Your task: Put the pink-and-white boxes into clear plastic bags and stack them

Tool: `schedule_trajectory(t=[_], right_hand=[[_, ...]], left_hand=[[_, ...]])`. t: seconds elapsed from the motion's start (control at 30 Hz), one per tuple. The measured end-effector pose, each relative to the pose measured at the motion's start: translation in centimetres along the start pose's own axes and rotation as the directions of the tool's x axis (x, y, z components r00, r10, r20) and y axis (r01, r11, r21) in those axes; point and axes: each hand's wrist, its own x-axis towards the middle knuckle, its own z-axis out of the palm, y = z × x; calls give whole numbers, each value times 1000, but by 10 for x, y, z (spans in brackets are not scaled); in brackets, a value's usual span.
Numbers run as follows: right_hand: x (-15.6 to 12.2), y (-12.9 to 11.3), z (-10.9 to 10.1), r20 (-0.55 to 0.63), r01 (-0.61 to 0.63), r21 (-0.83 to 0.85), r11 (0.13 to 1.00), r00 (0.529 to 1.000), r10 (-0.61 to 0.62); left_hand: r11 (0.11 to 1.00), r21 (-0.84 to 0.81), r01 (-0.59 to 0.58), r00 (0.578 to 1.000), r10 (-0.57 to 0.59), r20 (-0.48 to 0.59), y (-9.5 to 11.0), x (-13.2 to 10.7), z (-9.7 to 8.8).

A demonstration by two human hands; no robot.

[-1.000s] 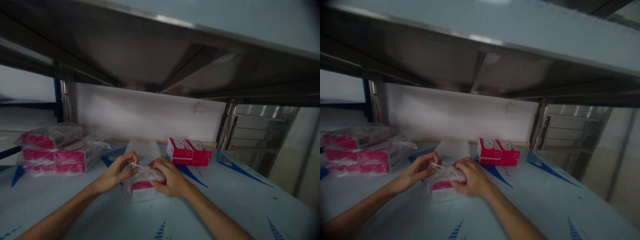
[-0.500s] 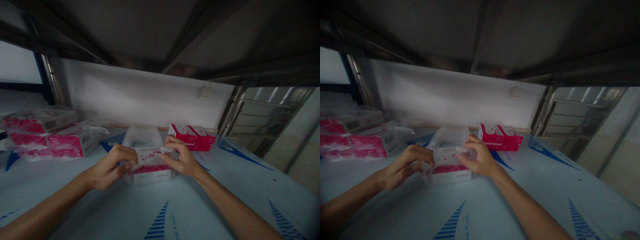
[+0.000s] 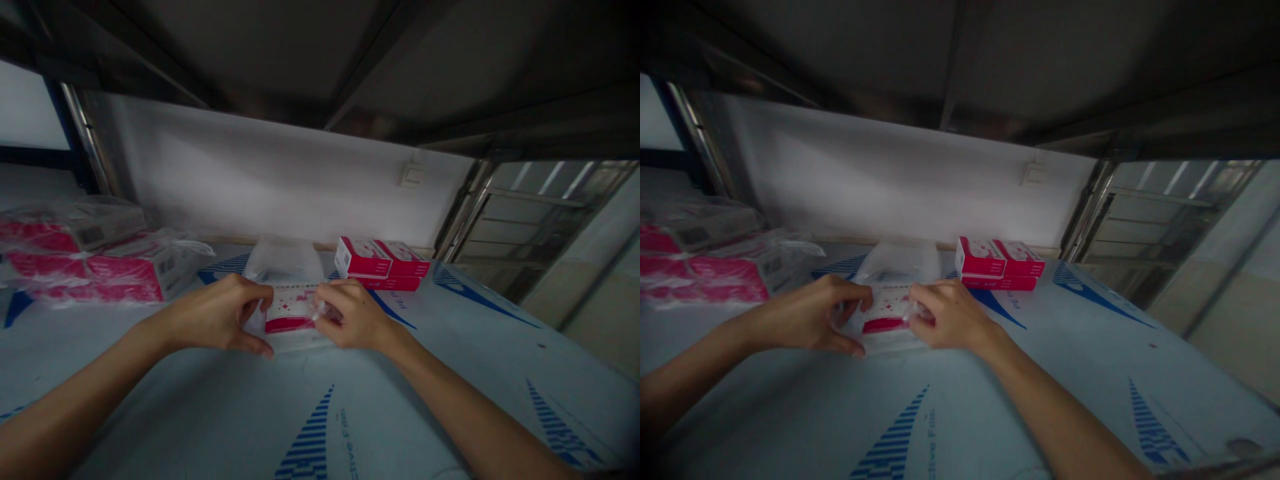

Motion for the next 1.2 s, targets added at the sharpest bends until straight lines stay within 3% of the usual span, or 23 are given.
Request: schedule_trajectory(t=[0.2,0.33,0.53,0.7,1.03,1.2], right_hand=[[0,-4,-5,111,61,-10,998,992,-60],[2,-6,-7,172,32,-35,999,985,-25],[0,-1,-17,221,-104,-91,990,968,122],[-2,4,-22,231,-117,-16,993,966,118],[1,12,-12,245,-150,43,988,960,135],[1,11,-16,252,-185,36,982,953,170]], left_hand=[[995,76,-71,990,80,-119,7,6,12],[989,116,-96,975,117,-188,10,8,18],[986,18,-166,961,166,-219,13,11,25],[980,-19,-196,962,188,-198,22,12,30],[990,139,11,980,17,-199,11,12,28],[987,153,49,989,-27,-145,9,9,26]])
